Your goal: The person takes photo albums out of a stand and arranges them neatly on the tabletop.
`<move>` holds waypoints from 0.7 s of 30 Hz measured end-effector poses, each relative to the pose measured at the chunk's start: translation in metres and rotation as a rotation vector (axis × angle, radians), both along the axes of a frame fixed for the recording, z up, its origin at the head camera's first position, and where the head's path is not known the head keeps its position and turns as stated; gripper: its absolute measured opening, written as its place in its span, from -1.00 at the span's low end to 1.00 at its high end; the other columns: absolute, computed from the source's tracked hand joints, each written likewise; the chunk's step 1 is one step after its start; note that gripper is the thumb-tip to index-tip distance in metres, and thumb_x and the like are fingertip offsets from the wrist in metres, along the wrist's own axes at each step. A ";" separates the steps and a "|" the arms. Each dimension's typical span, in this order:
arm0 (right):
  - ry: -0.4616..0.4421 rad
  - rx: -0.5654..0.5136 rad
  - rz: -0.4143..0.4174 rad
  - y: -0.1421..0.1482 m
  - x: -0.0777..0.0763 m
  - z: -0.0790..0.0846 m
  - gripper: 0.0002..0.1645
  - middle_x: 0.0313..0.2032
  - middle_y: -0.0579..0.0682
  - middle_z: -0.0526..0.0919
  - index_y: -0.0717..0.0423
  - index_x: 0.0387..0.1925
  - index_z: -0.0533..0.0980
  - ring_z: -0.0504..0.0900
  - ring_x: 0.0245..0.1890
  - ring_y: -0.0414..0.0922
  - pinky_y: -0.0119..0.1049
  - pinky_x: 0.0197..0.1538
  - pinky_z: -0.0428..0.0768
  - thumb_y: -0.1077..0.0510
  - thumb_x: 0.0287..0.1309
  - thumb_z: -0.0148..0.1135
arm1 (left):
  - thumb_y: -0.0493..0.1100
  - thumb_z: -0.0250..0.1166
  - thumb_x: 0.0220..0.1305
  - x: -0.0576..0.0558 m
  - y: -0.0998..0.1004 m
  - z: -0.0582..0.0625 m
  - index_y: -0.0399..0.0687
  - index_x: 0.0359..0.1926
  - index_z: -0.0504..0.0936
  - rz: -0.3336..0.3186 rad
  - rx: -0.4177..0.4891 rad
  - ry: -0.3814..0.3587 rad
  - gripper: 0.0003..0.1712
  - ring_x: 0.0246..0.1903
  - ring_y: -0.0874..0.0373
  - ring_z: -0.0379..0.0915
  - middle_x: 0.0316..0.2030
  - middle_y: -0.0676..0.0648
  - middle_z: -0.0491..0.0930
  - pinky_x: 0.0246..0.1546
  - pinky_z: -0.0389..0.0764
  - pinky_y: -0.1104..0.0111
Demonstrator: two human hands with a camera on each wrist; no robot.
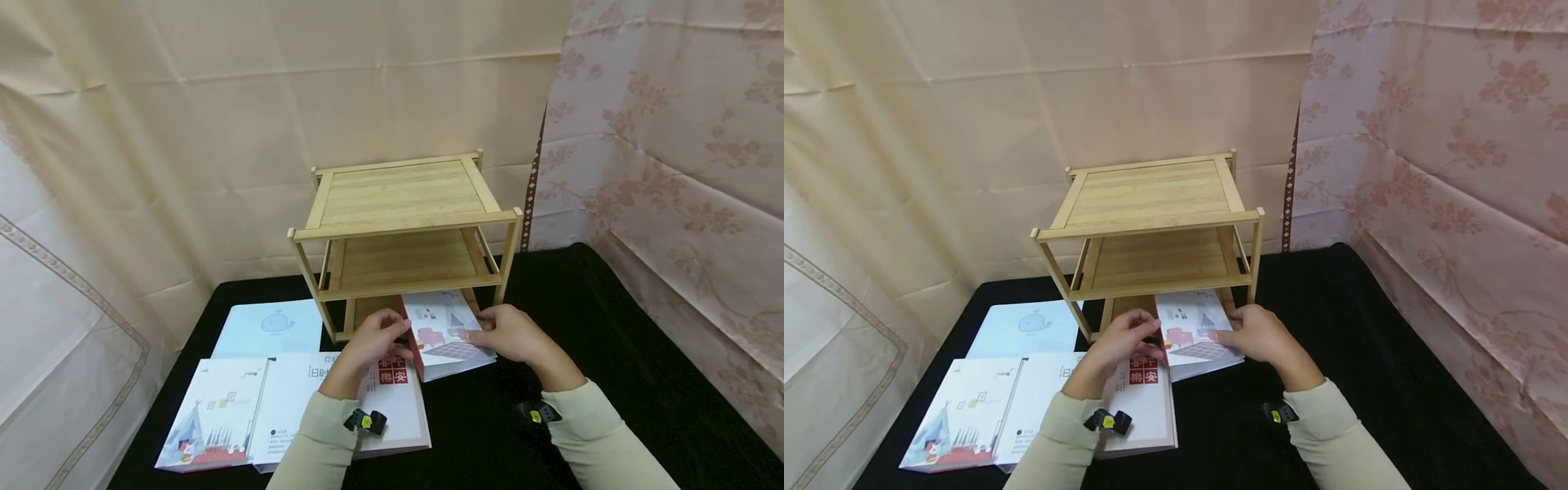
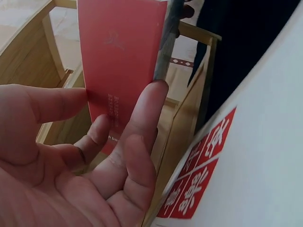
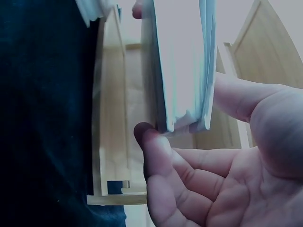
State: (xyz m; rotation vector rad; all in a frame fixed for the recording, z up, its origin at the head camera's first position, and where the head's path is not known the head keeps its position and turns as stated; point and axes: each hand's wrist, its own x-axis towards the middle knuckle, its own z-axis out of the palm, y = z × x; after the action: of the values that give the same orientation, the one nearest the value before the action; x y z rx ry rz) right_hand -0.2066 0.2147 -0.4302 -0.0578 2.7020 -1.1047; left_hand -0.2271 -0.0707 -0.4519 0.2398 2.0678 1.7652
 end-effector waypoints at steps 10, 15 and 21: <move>0.039 0.003 0.048 0.000 0.007 -0.005 -0.12 -0.51 -0.02 0.60 0.43 0.27 0.48 0.50 -0.58 -0.13 -0.33 -0.53 0.44 -0.13 0.15 0.49 | 0.01 0.26 0.49 0.000 -0.002 0.003 -0.28 0.36 0.34 -0.021 -0.048 -0.004 -0.37 -0.34 -0.09 0.79 -0.01 -0.26 0.67 -0.28 0.77 0.13; 0.040 0.012 0.049 0.001 0.012 -0.007 -0.13 -0.50 -0.02 0.63 0.39 0.26 0.50 0.53 -0.57 -0.13 -0.32 -0.52 0.48 -0.15 0.14 0.50 | 0.00 0.27 0.49 0.003 -0.002 0.002 -0.26 0.51 0.19 -0.038 -0.042 -0.056 -0.23 -0.31 -0.10 0.79 -0.04 -0.26 0.70 -0.24 0.79 0.14; 0.016 0.034 0.069 0.006 0.019 -0.007 -0.20 -0.48 -0.04 0.65 0.30 0.22 0.56 0.57 -0.55 -0.12 -0.31 -0.49 0.52 -0.17 0.13 0.50 | -0.03 0.28 0.49 0.009 0.000 0.001 -0.24 0.56 0.14 -0.075 -0.032 -0.071 -0.18 -0.29 -0.11 0.79 -0.03 -0.24 0.71 -0.24 0.79 0.14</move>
State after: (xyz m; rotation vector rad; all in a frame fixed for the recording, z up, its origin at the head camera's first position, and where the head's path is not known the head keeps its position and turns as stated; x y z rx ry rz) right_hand -0.1876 0.2204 -0.4377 -0.1539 2.7104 -1.0429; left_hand -0.2180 -0.0702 -0.4506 0.2385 2.0100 1.6712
